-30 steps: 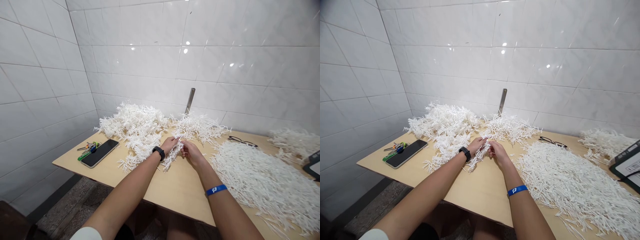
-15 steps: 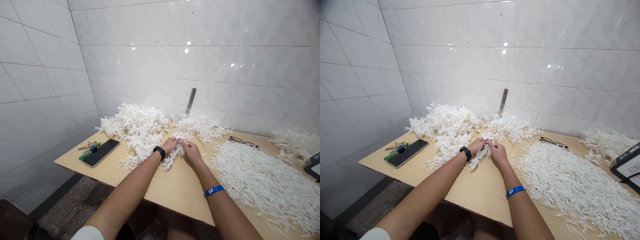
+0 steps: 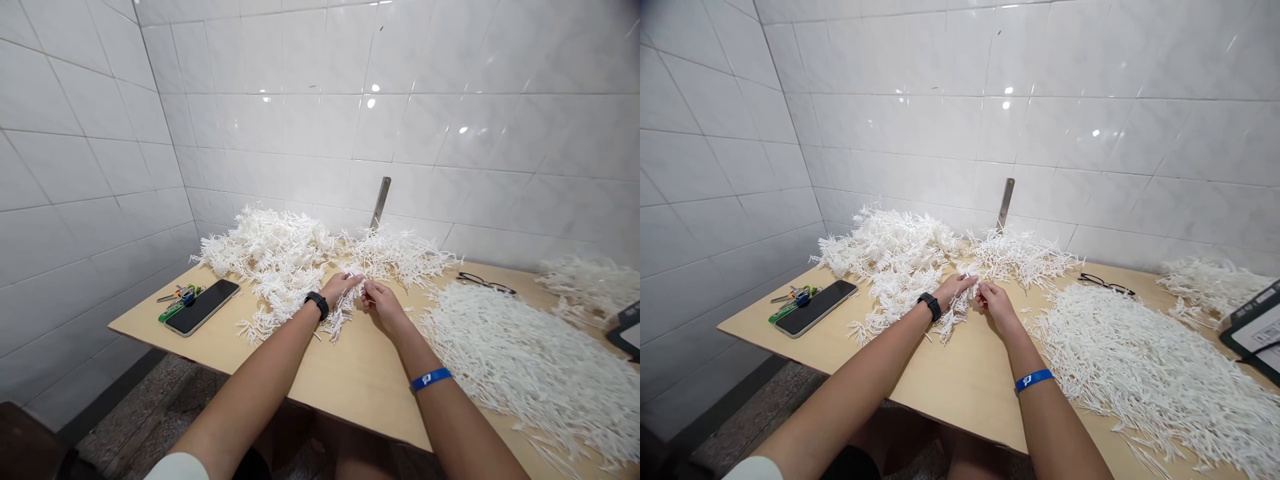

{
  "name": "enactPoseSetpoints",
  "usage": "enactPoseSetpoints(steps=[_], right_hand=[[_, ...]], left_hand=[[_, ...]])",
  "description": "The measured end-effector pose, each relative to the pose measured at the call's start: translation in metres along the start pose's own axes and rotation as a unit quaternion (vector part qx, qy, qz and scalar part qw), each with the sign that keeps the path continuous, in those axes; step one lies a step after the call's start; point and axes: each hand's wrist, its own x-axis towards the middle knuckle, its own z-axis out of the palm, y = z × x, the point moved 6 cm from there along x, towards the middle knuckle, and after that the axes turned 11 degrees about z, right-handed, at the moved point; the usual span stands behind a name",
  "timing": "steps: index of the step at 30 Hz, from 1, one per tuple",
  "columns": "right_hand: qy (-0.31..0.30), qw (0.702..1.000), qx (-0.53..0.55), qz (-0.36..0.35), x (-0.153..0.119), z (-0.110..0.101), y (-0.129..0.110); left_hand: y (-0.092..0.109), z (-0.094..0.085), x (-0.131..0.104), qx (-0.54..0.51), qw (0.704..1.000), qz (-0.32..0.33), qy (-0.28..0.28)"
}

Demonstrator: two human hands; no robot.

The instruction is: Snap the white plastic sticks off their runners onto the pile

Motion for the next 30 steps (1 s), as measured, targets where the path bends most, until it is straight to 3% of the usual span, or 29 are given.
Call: enactPoseSetpoints(steps=[3,8,13,16,23,30], right_hand=[[-0.032,0.999,-0.002,0.012,-0.001,0.008,0.003],[-0.043,0.998,-0.041,0.008,0.000,0.013,0.003],[0.014,1.000,0.020,0.014,0.001,0.003,0.002],[0.011,1.000,0.020,0.020,0.001,0.002,0.003],[-0.002,1.000,-0.022,0.019,0.005,0.006,0.007],[-0.044,0.999,-0.007,0.001,0.001,0.014,0.003]], left_hand=[[-0.003,0.002,0.001,-0.011,1.000,0.007,-0.013],[-0.003,-0.008,0.001,0.037,0.998,0.012,0.053],[-0.003,0.003,0.000,0.001,1.000,0.002,-0.003],[-0.005,0.006,0.000,-0.041,0.999,0.011,-0.016],[-0.011,-0.005,0.002,-0.080,0.992,0.002,0.101],[-0.011,-0.003,-0.003,-0.170,0.974,-0.070,0.129]])
